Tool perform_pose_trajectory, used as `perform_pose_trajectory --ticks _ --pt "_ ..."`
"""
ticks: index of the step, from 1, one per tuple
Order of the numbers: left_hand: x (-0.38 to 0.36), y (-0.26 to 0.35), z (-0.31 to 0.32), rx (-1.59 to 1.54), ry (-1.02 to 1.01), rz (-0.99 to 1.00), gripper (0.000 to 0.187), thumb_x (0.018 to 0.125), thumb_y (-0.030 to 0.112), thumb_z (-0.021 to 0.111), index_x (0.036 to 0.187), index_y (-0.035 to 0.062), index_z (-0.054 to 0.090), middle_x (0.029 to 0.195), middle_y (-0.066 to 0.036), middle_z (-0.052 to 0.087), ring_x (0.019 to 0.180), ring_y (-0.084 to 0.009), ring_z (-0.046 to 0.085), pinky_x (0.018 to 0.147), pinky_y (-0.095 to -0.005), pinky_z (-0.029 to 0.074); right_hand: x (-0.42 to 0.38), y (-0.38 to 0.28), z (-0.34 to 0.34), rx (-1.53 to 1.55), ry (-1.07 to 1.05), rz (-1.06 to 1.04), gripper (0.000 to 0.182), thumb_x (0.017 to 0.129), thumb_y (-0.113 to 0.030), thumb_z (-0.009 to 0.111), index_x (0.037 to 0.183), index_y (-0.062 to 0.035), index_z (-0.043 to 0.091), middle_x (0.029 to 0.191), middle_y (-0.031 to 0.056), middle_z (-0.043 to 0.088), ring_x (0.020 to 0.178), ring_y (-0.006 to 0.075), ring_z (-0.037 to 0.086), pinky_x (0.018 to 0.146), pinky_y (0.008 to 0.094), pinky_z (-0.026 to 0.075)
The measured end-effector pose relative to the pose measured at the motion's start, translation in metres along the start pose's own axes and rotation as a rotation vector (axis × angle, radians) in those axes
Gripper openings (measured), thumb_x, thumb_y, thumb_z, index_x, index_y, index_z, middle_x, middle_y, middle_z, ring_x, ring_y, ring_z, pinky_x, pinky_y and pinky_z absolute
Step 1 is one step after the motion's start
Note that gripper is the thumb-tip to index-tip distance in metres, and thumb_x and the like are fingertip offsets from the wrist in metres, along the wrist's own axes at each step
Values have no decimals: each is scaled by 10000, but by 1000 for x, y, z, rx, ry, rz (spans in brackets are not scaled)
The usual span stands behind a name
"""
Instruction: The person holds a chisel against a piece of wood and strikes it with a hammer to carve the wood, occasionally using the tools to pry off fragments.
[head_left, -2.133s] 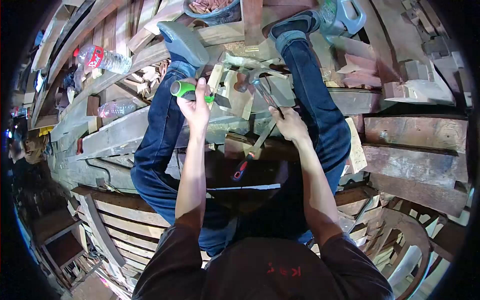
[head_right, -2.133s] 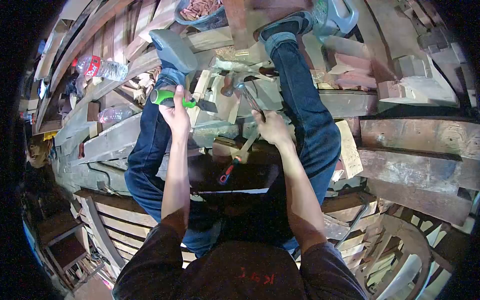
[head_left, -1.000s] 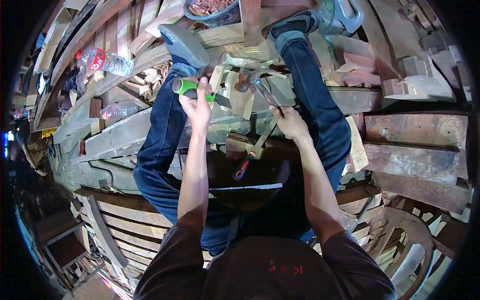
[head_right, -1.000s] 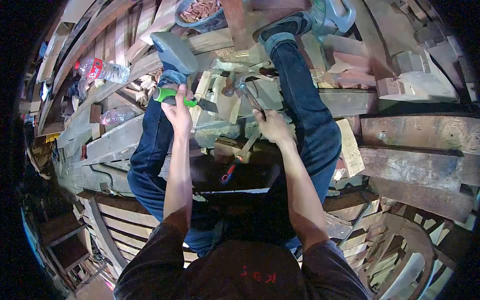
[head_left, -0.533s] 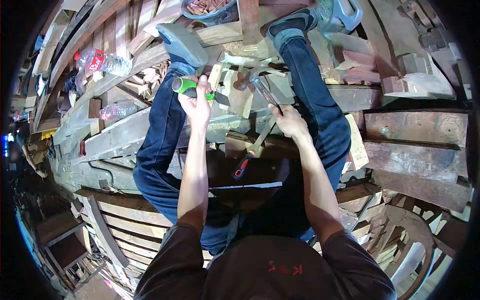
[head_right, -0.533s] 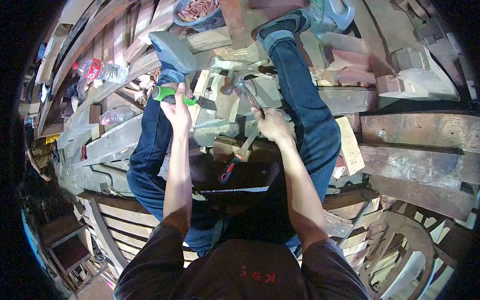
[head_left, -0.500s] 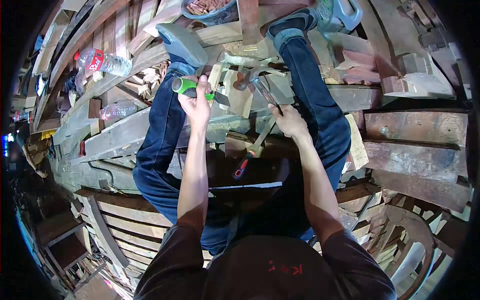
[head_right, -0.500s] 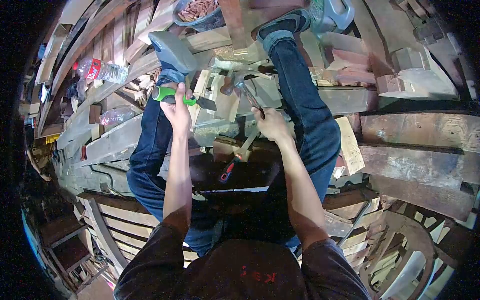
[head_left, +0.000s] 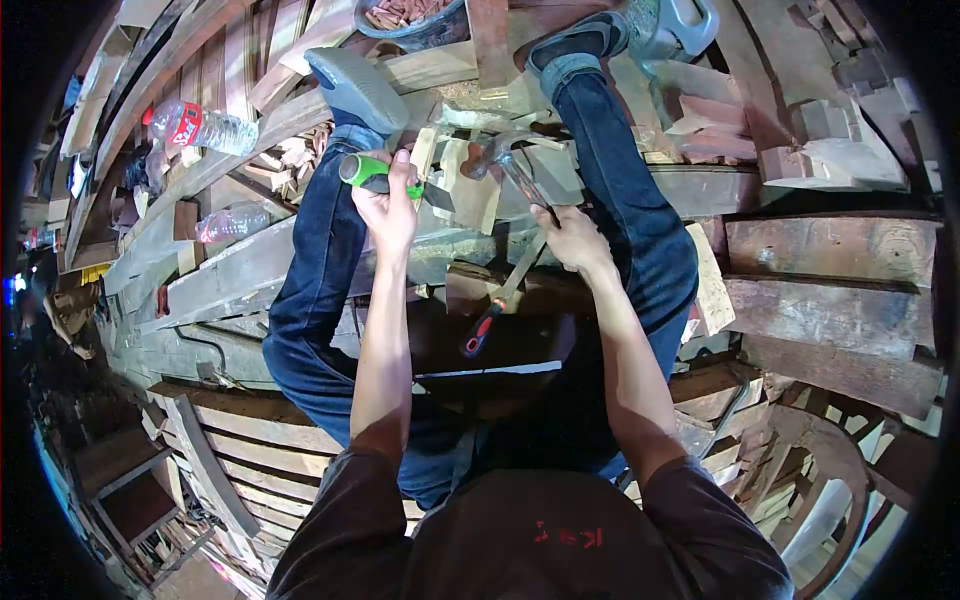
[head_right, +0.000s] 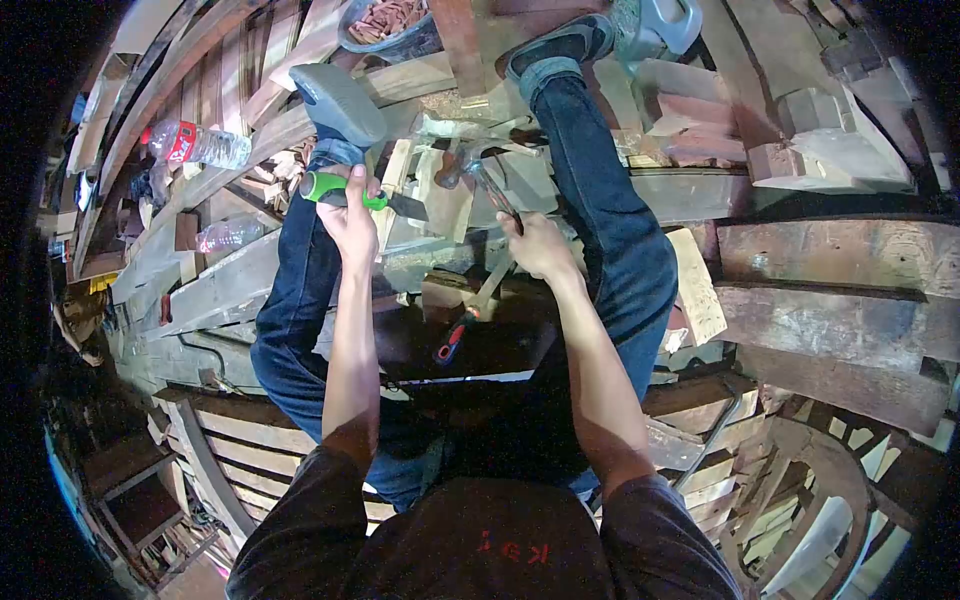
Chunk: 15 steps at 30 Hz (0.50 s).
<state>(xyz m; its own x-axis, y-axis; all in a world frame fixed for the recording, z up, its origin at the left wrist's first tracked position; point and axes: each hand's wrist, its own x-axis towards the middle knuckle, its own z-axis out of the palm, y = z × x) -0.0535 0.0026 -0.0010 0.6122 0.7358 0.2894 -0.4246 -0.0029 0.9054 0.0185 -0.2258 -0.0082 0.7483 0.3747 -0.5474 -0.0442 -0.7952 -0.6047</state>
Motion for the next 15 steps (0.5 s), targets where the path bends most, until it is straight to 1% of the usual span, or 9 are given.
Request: perform_pose_trajectory --ticks 3,5,7,8,11,12,13,14,15 --pt "1 -2 1 40 -14 -14 156 939 49 635 867 60 497 705 0 502 594 -82 481 547 -242 407 0 0 1 -57 44 -14 559 973 -471 503 963 62 670 811 319 649 894 454 659 806 487 508" --pt "3 -5 -3 29 -70 -16 151 941 34 629 876 62 496 768 -5 482 626 -100 471 588 -265 430 -2 3 3 -28 96 -168 505 976 -427 516 1020 54 662 837 329 644 909 460 649 810 493 505" --pt "6 -6 -4 95 -76 -3 146 950 35 614 873 67 494 745 4 490 624 -91 485 574 -257 423 -9 -4 -1 -29 166 -310 481 977 -404 523 1031 54 662 839 332 639 914 463 645 804 496 504" --pt "6 -7 -4 92 -71 -16 146 952 36 611 871 67 494 741 3 492 623 -89 488 573 -257 422 -9 -8 -7 -59 103 -258 484 982 -400 523 952 63 662 784 322 625 866 462 649 751 492 501" --pt "6 -7 0 114 -93 12 138 959 46 603 871 58 498 718 1 506 611 -83 486 557 -244 404 -15 -20 -19 -2 118 -300 510 982 -418 528 866 64 644 712 307 600 774 466 642 675 485 485" --pt "5 -11 -2 162 -104 12 135 960 49 602 873 56 500 709 1 507 608 -81 483 554 -241 399 -16 -24 -22 29 180 -340 515 988 -412 529 819 67 616 643 284 564 649 451 602 615 467 464" --pt "4 -12 -3 211 -114 11 132 962 53 601 875 55 502 701 2 508 606 -79 481 550 -238 394 -23 -33 -29 88 227 -442 519 995 -391 541 758 71 561 551 179 452 531 224 427 532 407 392" --pt "5 -15 -3 269 -106 80 132 965 54 597 867 57 509 679 6 506 595 -71 468 537 -231 377 -29 -44 -36 142 222 -445 511 998 -383 539 759 68 555 547 146 444 530 198 419 522 391 382" --pt "5 -16 -2 265 -100 60 148 962 59 605 847 54 512 664 10 508 587 -64 462 532 -230 370 -37 -56 -45 196 216 -448 503 1001 -376 538 760 65 549 542 114 435 530 172 411 511 375 372"
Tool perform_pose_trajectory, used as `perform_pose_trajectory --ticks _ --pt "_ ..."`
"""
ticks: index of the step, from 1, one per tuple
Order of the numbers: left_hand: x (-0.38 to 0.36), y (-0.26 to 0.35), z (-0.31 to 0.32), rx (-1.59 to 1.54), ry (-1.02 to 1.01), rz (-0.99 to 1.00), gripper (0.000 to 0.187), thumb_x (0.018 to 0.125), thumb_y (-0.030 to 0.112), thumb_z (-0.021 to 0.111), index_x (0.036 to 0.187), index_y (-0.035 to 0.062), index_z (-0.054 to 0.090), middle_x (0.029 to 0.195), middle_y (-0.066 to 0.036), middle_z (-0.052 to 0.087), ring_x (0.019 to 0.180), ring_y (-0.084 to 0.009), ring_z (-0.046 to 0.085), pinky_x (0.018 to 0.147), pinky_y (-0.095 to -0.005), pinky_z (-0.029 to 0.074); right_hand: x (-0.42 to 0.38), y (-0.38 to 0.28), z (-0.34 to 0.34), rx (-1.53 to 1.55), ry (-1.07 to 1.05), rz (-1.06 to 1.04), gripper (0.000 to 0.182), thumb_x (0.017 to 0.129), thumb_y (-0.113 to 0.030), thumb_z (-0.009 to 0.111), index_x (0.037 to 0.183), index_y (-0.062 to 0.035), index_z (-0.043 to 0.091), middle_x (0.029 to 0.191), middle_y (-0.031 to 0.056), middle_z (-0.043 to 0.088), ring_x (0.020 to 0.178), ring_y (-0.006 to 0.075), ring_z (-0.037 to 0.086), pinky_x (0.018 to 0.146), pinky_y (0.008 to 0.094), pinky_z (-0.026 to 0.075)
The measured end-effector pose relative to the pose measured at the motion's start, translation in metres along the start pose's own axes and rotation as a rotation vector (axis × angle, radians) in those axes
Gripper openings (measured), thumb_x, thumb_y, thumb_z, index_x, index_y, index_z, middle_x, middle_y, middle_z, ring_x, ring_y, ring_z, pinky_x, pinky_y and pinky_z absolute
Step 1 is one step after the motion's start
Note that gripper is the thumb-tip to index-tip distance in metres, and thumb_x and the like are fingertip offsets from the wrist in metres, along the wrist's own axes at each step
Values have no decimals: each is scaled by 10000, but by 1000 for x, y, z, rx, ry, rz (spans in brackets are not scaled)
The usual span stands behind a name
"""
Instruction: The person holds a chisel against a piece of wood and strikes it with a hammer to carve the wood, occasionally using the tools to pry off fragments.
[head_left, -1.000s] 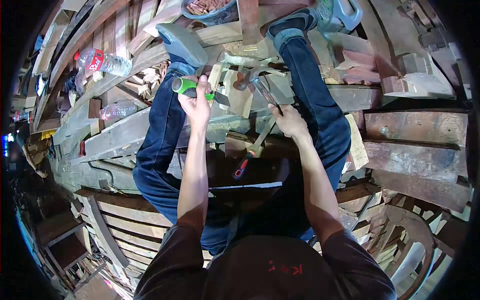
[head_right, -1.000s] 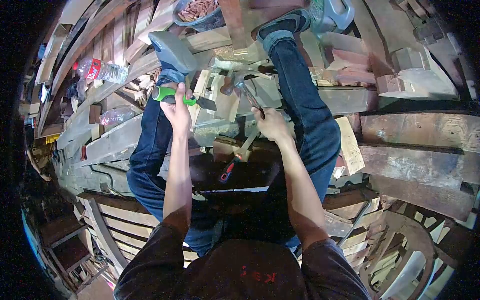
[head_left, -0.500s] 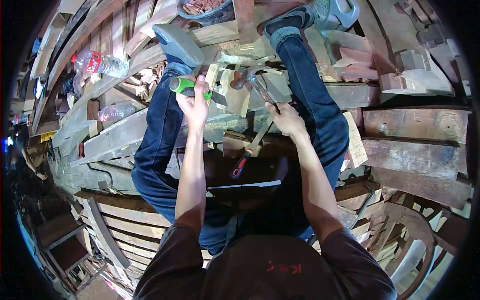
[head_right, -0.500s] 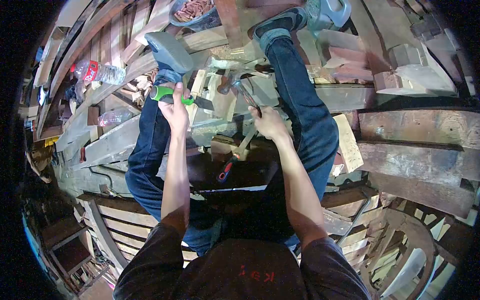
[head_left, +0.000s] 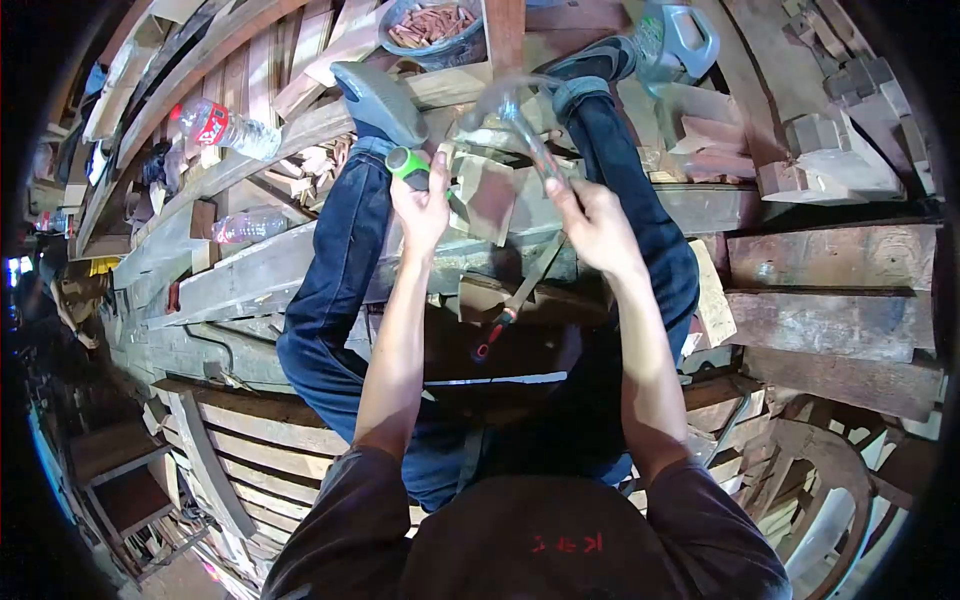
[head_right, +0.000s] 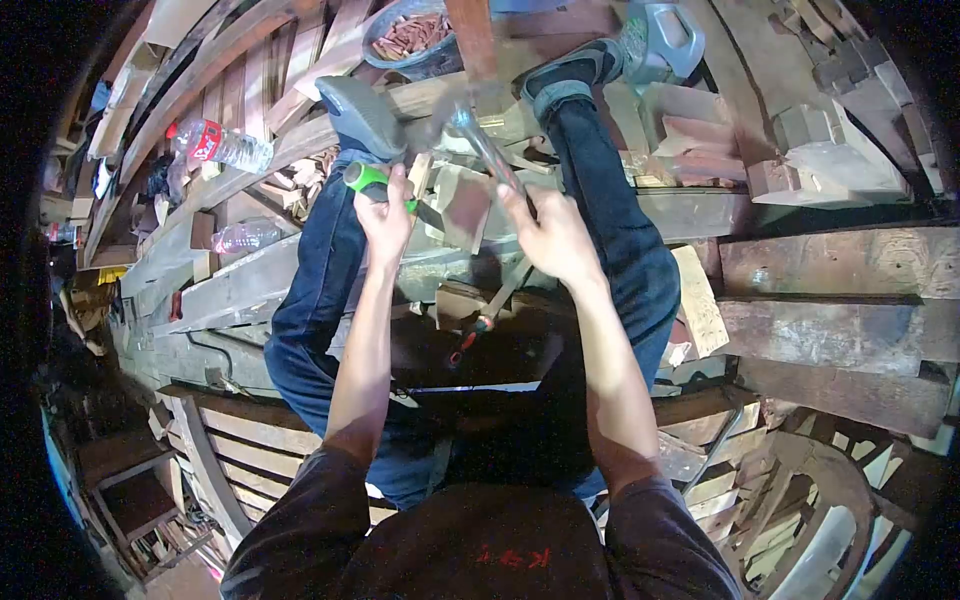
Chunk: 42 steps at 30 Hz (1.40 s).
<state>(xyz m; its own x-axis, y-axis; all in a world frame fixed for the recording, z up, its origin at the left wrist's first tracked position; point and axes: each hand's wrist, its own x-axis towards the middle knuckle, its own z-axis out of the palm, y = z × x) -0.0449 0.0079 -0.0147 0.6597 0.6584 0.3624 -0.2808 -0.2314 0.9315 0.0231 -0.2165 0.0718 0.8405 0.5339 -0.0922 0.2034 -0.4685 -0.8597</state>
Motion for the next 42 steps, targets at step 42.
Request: perform_pose_trajectory --ticks 42 --pt "2 18 5 158 29 -12 127 929 105 657 904 17 569 720 6 559 647 -80 506 585 -261 423 -29 -137 -40 -339 -2 -388 359 979 -334 567 929 21 572 596 233 605 648 432 655 541 489 522"
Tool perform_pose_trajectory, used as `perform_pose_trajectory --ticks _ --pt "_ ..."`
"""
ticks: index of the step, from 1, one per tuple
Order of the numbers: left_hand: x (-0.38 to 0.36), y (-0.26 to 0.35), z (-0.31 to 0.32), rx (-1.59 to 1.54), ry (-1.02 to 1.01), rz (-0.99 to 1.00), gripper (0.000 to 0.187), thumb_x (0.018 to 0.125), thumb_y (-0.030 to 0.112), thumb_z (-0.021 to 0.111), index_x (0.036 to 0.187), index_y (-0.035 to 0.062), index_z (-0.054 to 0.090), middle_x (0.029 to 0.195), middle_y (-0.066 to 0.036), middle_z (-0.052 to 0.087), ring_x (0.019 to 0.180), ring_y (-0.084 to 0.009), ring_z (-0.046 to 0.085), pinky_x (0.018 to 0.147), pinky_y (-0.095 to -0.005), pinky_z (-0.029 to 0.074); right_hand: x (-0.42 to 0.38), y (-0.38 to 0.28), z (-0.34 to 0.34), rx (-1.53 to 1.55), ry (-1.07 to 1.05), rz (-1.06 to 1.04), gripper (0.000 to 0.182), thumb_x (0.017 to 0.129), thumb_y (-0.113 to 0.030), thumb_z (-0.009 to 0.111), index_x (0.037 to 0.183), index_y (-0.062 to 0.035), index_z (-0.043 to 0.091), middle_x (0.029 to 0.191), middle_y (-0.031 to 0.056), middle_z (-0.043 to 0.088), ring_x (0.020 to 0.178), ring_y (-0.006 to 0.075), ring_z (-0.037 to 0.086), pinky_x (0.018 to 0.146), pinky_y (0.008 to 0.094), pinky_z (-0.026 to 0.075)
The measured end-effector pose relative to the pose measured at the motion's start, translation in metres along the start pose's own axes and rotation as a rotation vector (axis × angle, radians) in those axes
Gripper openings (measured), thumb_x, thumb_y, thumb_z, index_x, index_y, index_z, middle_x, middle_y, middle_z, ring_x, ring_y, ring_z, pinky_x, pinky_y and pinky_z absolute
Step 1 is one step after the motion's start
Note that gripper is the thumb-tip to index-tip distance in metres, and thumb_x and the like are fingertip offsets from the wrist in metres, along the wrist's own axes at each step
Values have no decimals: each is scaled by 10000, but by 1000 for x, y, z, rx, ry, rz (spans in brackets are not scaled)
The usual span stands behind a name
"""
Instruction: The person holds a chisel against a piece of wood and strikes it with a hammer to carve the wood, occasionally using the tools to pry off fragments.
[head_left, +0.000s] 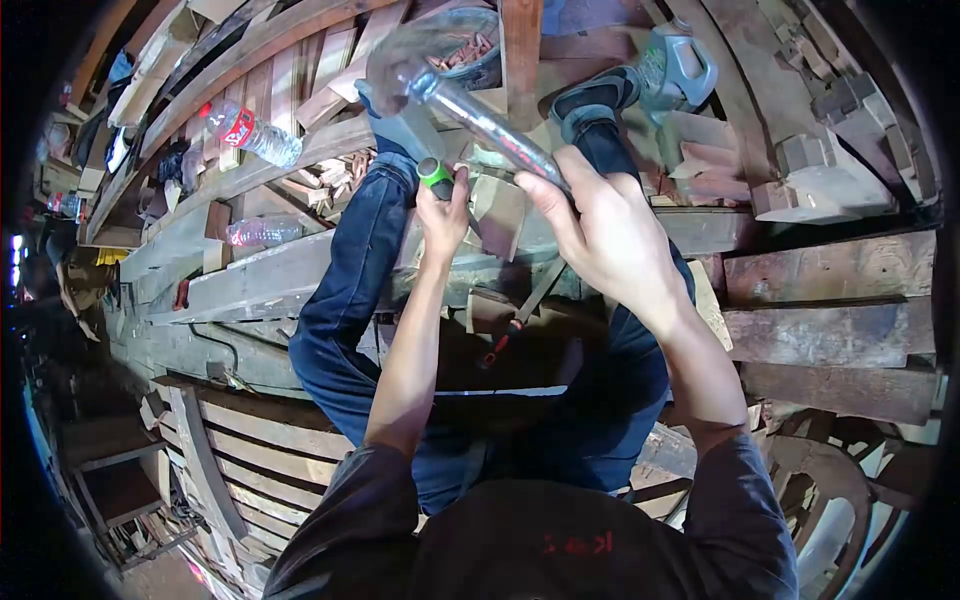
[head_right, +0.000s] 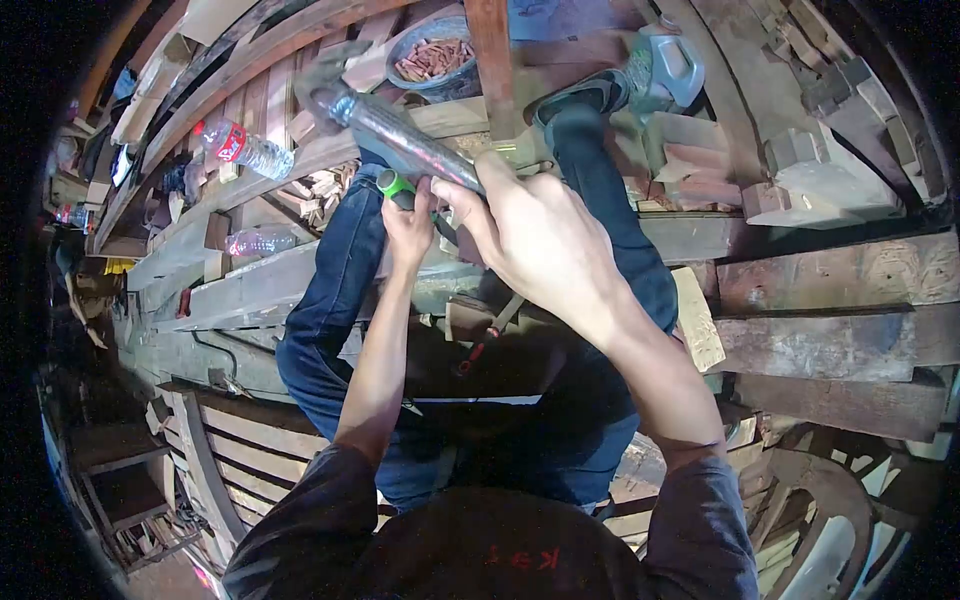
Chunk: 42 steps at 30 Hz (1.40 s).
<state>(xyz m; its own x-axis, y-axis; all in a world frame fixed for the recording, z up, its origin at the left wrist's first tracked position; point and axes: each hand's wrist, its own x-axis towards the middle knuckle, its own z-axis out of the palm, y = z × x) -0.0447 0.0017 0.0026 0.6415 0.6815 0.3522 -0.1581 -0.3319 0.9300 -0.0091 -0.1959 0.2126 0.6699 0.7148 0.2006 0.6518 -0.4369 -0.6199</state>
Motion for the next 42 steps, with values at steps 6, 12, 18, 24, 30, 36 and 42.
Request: perform_pose_trajectory --ticks 6,12,18,24,30,36,42 --pt "-3 2 -1 -15 54 72 130 928 115 654 889 17 579 693 -14 564 618 -93 513 568 -268 422 0 19 6 -226 -186 -37 350 977 -301 571 947 47 598 608 246 605 652 424 657 555 490 524" --pt "-1 -9 1 8 -2 2 112 930 102 644 937 -1 602 700 -17 585 614 -90 534 562 -259 437 4 -1 -4 -54 -2 -13 333 969 -283 582 881 38 599 609 240 611 636 425 655 557 486 524" --pt "1 2 6 -9 0 44 157 899 118 667 881 -1 567 701 -74 565 631 -154 512 612 -323 446 -4 10 2 -213 -187 1 371 984 -310 542 965 56 597 639 251 626 663 429 666 555 495 538" --pt "0 -3 7 48 -11 13 166 901 125 680 878 2 571 696 -75 570 628 -146 510 601 -317 443 -4 5 3 -95 25 15 366 982 -314 546 968 49 596 642 252 629 661 439 662 548 501 532" --pt "1 -6 0 -24 35 49 185 928 165 669 887 10 575 737 -28 574 647 -104 508 606 -269 426 -11 17 4 -160 -166 124 342 981 -304 551 990 35 593 754 279 648 774 465 651 641 537 514" --pt "1 -9 0 7 35 38 146 916 127 670 885 16 580 698 -31 559 631 -119 499 600 -286 431 -13 12 9 11 46 88 336 977 -317 577 929 16 569 651 251 617 671 451 640 536 513 484" --pt "0 -5 8 14 -11 83 136 917 119 662 863 15 593 670 -27 563 610 -113 520 572 -281 430 -10 0 6 11 123 33 330 974 -311 586 890 5 545 607 246 595 631 441 639 503 496 485"
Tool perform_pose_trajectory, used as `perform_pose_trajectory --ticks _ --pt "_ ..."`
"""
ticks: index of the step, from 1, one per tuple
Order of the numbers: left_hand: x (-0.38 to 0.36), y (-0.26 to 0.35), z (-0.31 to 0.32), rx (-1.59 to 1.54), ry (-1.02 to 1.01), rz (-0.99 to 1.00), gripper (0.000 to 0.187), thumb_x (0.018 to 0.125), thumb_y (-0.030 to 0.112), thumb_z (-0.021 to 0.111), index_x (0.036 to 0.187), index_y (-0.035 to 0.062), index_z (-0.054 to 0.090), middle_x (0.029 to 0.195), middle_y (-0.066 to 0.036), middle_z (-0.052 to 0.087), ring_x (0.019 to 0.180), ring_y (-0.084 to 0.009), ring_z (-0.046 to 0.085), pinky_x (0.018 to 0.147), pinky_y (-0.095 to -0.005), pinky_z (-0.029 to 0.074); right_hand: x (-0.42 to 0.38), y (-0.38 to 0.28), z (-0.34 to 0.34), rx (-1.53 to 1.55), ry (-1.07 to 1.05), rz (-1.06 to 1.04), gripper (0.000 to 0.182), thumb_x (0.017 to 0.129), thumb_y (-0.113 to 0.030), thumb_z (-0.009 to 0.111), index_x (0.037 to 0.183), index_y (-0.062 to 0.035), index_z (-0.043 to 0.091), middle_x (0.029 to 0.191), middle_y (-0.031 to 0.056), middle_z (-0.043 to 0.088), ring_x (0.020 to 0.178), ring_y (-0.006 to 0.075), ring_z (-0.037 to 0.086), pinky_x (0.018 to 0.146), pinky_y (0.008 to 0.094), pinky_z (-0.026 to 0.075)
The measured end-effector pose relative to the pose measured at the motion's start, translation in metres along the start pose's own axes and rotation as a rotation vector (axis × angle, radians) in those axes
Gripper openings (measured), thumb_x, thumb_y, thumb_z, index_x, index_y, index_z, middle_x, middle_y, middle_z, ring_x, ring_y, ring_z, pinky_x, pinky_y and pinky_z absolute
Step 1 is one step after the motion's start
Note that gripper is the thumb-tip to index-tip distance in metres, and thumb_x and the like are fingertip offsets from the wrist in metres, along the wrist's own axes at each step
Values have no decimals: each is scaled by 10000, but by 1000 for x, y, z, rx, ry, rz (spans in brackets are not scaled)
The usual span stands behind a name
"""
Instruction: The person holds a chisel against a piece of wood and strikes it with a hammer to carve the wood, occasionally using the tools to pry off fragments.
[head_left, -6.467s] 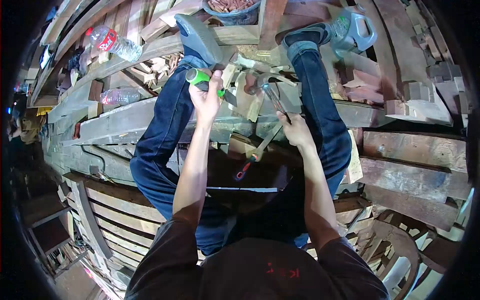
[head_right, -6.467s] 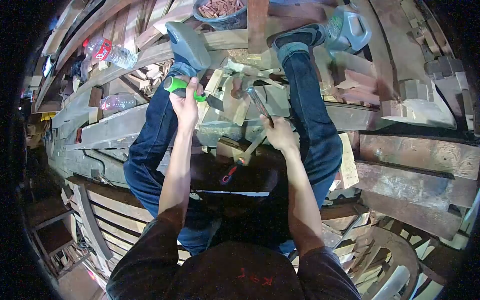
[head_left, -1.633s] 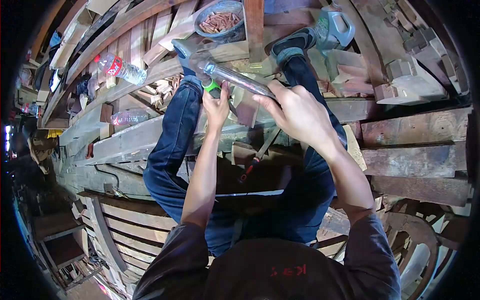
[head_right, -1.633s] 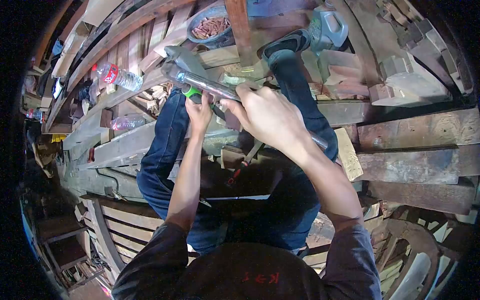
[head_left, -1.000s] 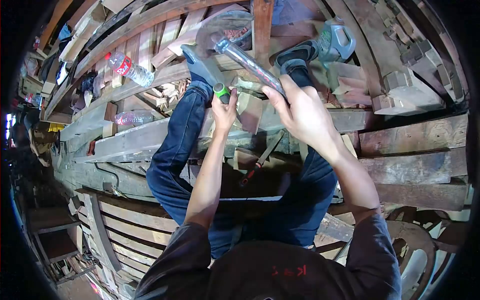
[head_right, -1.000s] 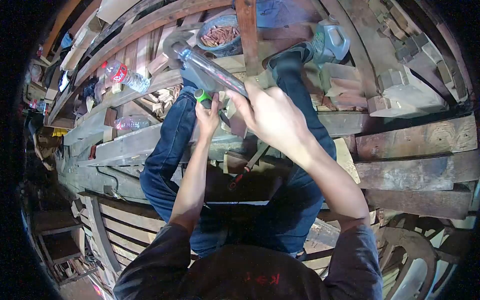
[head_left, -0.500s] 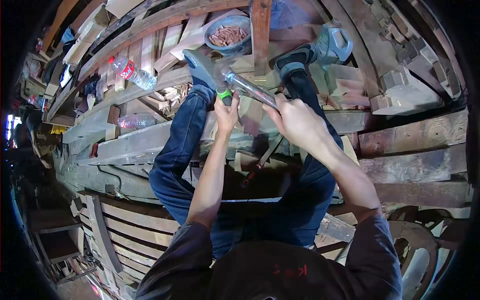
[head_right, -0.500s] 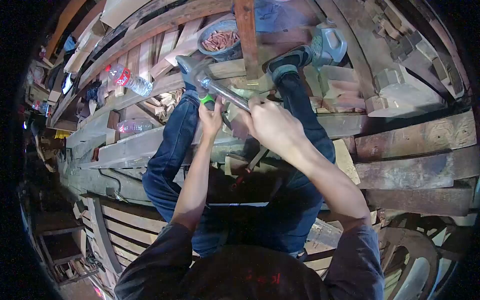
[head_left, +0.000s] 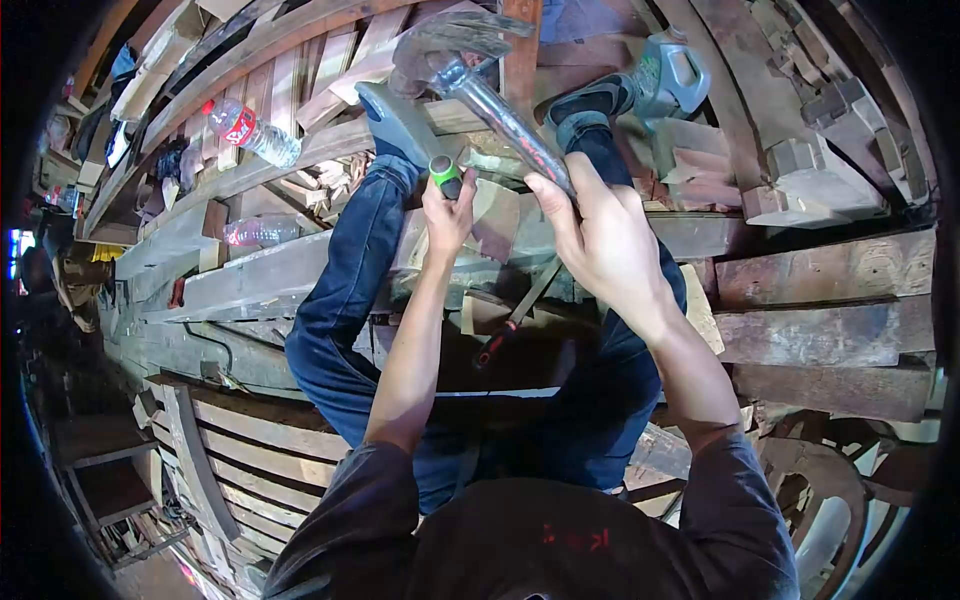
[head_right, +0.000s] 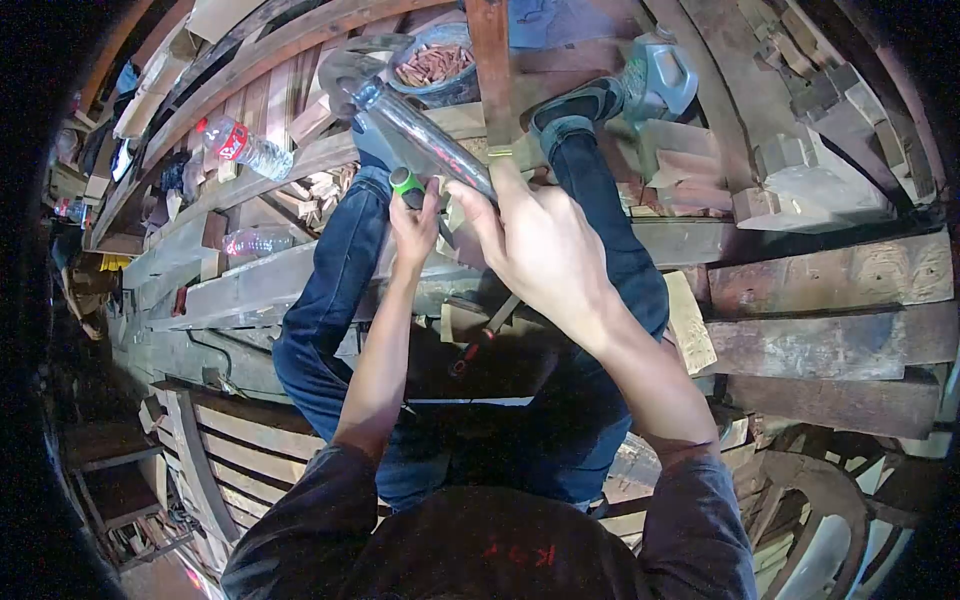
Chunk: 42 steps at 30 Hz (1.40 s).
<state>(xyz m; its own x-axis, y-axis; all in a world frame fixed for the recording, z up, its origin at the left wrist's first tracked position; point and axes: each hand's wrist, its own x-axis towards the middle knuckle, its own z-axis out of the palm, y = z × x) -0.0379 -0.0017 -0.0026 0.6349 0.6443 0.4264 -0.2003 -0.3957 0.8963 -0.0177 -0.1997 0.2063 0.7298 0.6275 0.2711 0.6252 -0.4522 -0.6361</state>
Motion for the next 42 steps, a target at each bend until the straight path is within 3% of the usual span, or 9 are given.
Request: perform_pose_trajectory --ticks 5,9,12,16,24,28,31,37,42 --pt "2 7 -4 -8 80 -28 173 908 145 684 910 9 577 733 -37 584 664 -112 523 624 -284 448 -3 20 2 -221 -306 27 369 975 -319 570 1010 48 586 665 262 620 668 446 648 543 495 511" --pt "-4 2 -9 -3 26 -111 157 920 144 675 889 22 581 730 -24 584 655 -99 522 604 -282 443 4 6 -12 -75 -171 42 364 974 -310 574 930 52 584 633 260 608 662 450 641 543 506 502" --pt "-1 4 -2 -36 4 -46 145 915 122 673 879 23 572 694 -26 558 630 -107 504 590 -289 438 5 14 5 41 -36 -37 355 975 -306 572 931 46 580 604 254 596 644 444 643 538 507 502" --pt "0 12 2 -9 11 10 139 908 98 669 879 11 564 690 -40 548 658 -113 501 616 -291 442 4 13 -2 -267 -303 -2 318 969 -280 580 956 38 576 657 255 616 692 432 664 588 512 521" --pt "-5 4 -7 -59 19 -98 173 932 145 672 884 7 579 721 -18 578 668 -91 509 616 -274 437 -23 64 42 -40 -112 247 377 992 -327 534 919 38 593 652 276 609 708 476 634 578 532 500" --pt "-10 -10 -19 -372 70 -167 125 942 106 654 912 37 555 701 2 558 610 -67 511 555 -233 416 -47 119 93 -155 -267 363 396 983 -361 525 962 26 609 794 314 649 809 491 649 694 571 531" --pt "-13 -4 -29 -365 164 -188 121 951 62 623 921 43 507 704 -6 524 582 -81 490 531 -240 406 -66 130 110 -227 -343 487 417 973 -399 535 952 7 630 805 284 663 820 492 646 714 552 542" --pt "-14 7 -47 -436 251 -205 134 971 96 580 925 48 463 731 -33 489 600 -123 470 558 -294 426 -73 142 120 -250 -393 491 423 983 -398 503 1041 2 629 820 298 665 804 473 663 711 555 546" --pt "-9 20 -61 -551 303 -201 151 954 76 606 900 42 469 681 -16 458 537 -98 447 499 -255 389 -82 156 135 -211 -340 457 435 991 -408 481 1032 0 624 821 291 671 792 477 666 716 570 544"
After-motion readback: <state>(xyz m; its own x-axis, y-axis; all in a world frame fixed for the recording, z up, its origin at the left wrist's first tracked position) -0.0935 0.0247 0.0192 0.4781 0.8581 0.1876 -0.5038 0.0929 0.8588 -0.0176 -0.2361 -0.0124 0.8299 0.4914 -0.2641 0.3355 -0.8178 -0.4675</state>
